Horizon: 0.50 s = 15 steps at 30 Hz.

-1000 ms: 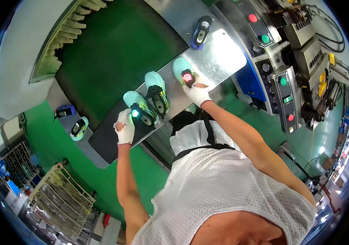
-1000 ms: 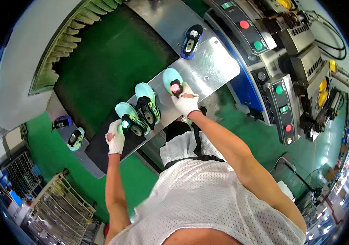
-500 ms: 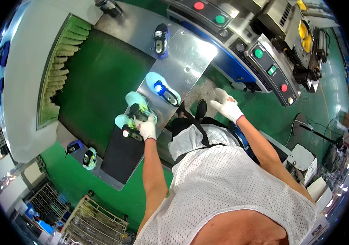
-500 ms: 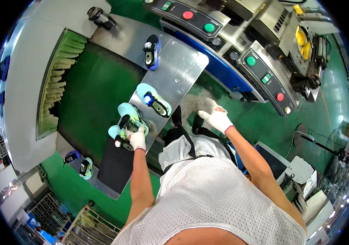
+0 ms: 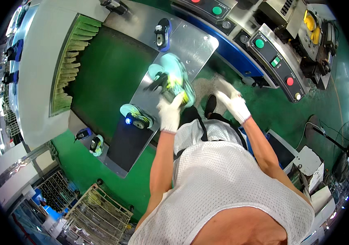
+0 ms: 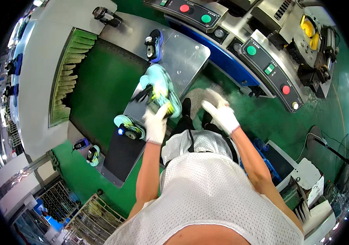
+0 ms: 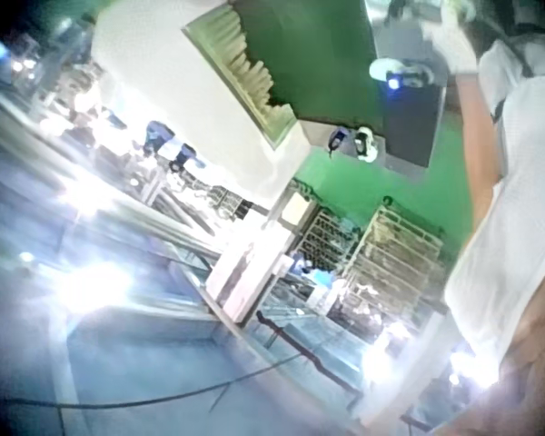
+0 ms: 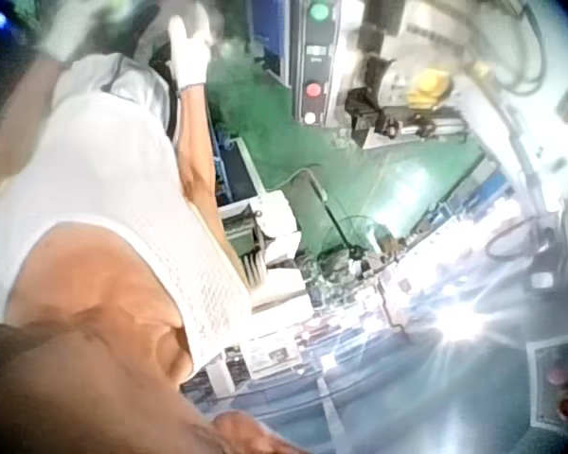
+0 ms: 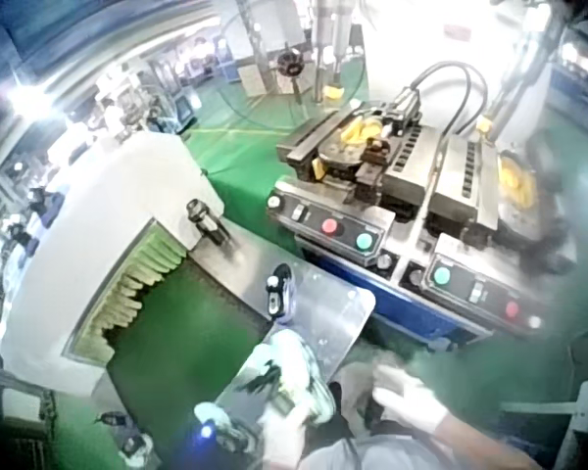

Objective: The person uses a press machine and a heated conveyor tunnel to process athletic shoes, placing shoes into the machine for pressing and then onto the belt.

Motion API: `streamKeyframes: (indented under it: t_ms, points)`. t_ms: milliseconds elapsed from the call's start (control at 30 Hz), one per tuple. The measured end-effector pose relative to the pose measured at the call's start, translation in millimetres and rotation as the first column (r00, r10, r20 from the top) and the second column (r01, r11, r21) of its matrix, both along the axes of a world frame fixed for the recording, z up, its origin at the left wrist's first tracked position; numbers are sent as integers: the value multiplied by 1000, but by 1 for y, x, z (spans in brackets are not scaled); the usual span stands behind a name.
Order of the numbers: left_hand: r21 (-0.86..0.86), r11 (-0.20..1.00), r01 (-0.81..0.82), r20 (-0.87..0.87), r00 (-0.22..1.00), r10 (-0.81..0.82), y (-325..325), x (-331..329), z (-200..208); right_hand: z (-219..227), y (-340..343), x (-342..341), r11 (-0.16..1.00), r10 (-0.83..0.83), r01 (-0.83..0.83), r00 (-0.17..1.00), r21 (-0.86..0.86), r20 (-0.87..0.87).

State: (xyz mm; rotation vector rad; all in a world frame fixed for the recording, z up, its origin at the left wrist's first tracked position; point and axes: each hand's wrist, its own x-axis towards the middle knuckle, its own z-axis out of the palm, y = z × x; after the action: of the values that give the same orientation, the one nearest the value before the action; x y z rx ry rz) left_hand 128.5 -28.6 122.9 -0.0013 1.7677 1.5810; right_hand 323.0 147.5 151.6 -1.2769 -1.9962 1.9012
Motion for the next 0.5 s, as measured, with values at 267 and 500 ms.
streamKeyframes:
  t_ms: [267,500]
  points:
    - [-455,868,198,-260,903,-343,96,-10,-50,-67,19,-125,982,131,-162,951,92,281]
    - [-83,891,447,-283,846,-451,13,-31,-66,-144,-11,-150,994,51,-77,953,76,300]
